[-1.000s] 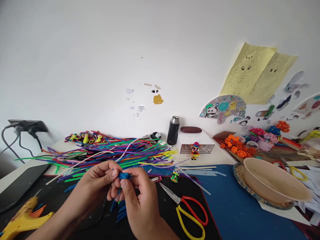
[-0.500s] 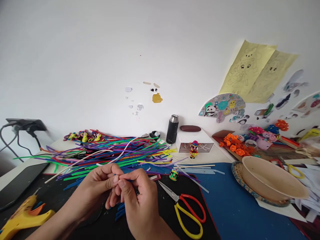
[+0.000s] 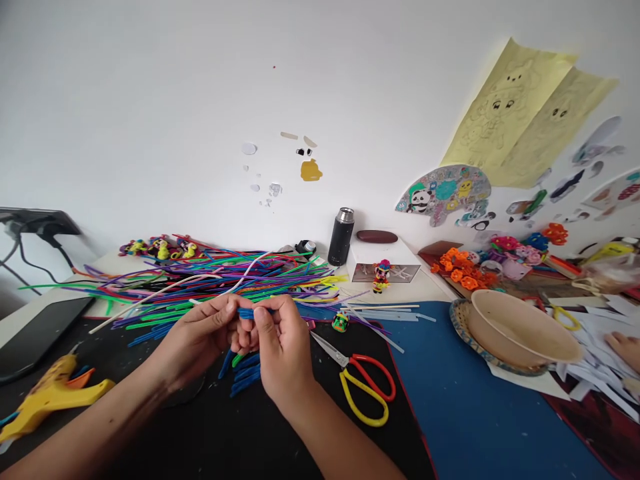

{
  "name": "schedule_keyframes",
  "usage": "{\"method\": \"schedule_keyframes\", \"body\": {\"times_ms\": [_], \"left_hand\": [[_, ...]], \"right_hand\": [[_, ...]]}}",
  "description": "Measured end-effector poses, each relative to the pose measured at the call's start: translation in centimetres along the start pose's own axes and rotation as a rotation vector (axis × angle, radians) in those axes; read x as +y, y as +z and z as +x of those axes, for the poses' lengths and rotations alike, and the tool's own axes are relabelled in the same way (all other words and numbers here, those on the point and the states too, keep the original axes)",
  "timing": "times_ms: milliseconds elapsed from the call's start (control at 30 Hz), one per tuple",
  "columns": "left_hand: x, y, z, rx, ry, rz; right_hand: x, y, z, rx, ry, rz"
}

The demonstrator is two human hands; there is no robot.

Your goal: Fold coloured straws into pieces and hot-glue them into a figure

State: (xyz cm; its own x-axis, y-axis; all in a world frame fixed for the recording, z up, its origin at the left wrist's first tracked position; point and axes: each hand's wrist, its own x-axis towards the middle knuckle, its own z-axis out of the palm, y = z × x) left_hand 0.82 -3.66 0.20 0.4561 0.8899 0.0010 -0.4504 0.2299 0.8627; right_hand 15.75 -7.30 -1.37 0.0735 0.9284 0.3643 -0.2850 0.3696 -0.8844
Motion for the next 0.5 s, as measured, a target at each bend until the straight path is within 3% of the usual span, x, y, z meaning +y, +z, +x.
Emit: {"method": "schedule_keyframes", "body": {"times_ms": [300, 500], "left_hand": [[0.0, -0.2, 0.4, 0.055, -0.021, 0.050], [-0.4, -0.6, 0.7, 0.055, -0.024, 0.061]], "right_hand": [[1.0, -0.7, 0.3, -0.015, 0.072, -0.174], [1.4, -0.7, 0.3, -0.027, 0.115, -0.156]]}}
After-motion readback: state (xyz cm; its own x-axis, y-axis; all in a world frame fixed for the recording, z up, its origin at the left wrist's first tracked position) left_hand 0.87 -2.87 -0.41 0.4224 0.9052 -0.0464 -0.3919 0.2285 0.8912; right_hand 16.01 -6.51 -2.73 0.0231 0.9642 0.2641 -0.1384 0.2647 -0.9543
